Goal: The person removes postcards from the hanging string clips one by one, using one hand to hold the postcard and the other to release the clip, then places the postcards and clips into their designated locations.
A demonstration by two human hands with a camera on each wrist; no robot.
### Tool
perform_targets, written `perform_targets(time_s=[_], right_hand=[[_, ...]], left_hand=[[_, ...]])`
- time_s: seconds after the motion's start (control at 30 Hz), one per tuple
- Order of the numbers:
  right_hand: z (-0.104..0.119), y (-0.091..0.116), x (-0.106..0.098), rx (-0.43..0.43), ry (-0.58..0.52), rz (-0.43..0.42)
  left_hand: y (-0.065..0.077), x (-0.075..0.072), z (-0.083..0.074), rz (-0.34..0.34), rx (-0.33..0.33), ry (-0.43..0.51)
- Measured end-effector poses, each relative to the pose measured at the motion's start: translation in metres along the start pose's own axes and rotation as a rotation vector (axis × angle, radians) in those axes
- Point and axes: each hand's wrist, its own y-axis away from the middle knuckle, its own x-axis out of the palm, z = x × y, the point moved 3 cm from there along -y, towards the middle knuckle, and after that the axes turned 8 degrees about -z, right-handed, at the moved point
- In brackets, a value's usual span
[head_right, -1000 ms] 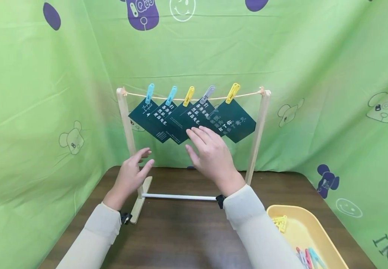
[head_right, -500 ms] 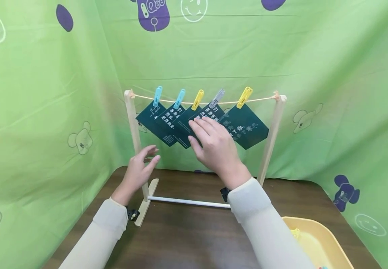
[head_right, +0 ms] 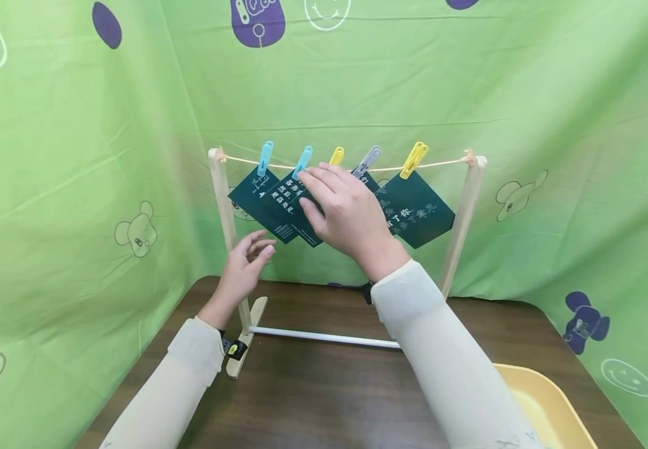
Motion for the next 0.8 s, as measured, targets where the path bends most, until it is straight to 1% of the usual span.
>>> perform_targets(time_s=[0.17, 0.27, 0.37, 0.5, 0.63, 0.8], right_hand=[[-0.007, -0.012, 0.005, 0.022, -0.011, 0.029], [-0.006, -0.022, 0.008, 0.008, -0.014, 0.045], [-0.003, -0.033, 0.011, 0.005, -0.020, 0.075], [0.000, -0.047, 0.017, 0.021, -0.014, 0.126], [-0.003, -0.054, 0.021, 0.029, 0.014, 0.167], [-0.010, -0.060, 0.022, 0.061, 0.045, 0.220]], left_hand=[[-0.003, 0.008, 0.000, -0.014, -0.021, 0.031], [-0.005, 0.011, -0.002, -0.008, -0.043, 0.069], [-0.007, 0.012, -0.003, -0.008, -0.073, 0.105], [-0.009, 0.009, -0.004, -0.037, -0.093, 0.130], [-0.010, 0.011, -0.004, -0.054, -0.099, 0.155], [-0.011, 0.020, -0.005, -0.050, -0.117, 0.204]])
